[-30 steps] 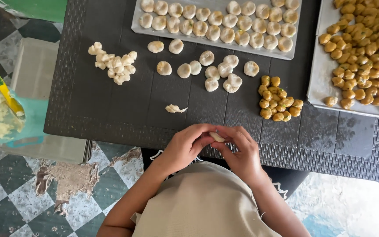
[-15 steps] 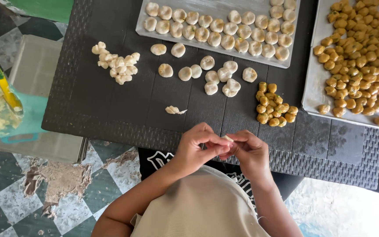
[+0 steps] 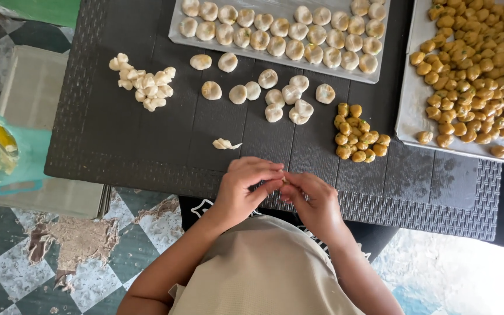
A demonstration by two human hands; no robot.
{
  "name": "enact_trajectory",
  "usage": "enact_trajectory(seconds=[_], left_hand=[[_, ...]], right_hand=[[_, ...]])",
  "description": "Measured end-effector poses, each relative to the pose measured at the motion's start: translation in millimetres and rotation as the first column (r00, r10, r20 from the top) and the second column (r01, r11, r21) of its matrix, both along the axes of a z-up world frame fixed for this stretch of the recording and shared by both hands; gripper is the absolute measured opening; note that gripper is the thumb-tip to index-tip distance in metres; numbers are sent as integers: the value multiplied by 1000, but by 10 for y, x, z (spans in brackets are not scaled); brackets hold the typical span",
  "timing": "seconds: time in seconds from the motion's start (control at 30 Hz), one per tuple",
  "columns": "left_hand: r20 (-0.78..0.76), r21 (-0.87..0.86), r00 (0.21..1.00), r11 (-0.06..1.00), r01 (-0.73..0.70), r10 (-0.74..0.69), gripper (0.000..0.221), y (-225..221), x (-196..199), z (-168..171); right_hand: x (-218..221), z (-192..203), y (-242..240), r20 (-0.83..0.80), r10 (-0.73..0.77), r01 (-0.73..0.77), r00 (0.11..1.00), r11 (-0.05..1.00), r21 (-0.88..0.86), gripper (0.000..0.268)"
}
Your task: A person is manually assembling small stuffed bread pieces by flattening dough, adding filling, and pinching them closed.
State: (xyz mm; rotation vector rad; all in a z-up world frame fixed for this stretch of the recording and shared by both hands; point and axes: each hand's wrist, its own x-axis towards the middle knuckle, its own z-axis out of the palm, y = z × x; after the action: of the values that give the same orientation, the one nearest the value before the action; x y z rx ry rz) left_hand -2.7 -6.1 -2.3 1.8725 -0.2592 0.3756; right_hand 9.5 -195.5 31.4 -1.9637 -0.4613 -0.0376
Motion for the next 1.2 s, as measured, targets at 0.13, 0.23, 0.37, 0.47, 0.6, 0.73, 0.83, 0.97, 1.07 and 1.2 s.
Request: enact_trajectory(seconds=[0.13, 0.23, 0.37, 0.47, 0.6, 0.73, 0.83, 0.97, 1.07, 1.2], left_hand=[[148, 427, 989, 902, -60, -4, 14, 33, -21, 28], [199, 487, 980, 869, -82, -19, 7, -3, 8, 60], [218, 393, 973, 906, -160, 78, 12, -86, 54, -262], [232, 337, 967, 923, -183, 106, 18, -134, 36, -317], [229, 358, 972, 925, -128, 46, 24, -103, 8, -442], [233, 403, 972, 912, -73, -24, 33, -65, 34, -266], [246, 276, 969, 959, -64, -6, 37, -64, 31, -58], [288, 293, 957, 948, -127, 39, 32, -24, 18, -161], [310, 320, 950, 935, -151, 48, 29, -18, 14, -199], [320, 320, 947, 938, -136, 29, 31, -41, 55, -206]], right_hand=[[139, -388, -56, 275, 87, 10, 957, 943, -333, 24], [137, -458, 15, 513, 75, 122, 855, 932, -341, 25], [55, -260, 105, 607, 92, 149, 789, 931, -335, 34], [56, -320, 62, 602, 55, 131, 796, 957, -260, 36], [187, -559, -68, 390, -12, 97, 921, 976, -197, 26], [622, -126, -93, -190, 139, -185, 972, 950, -251, 41], [836, 152, 37, -421, 232, -406, 877, 827, -389, 51], [852, 103, 202, -382, 283, -475, 880, 473, -742, 46], [913, 144, 297, -413, 346, -517, 843, 301, -802, 39], [1119, 315, 272, -573, 382, -688, 725, 382, -617, 60]])
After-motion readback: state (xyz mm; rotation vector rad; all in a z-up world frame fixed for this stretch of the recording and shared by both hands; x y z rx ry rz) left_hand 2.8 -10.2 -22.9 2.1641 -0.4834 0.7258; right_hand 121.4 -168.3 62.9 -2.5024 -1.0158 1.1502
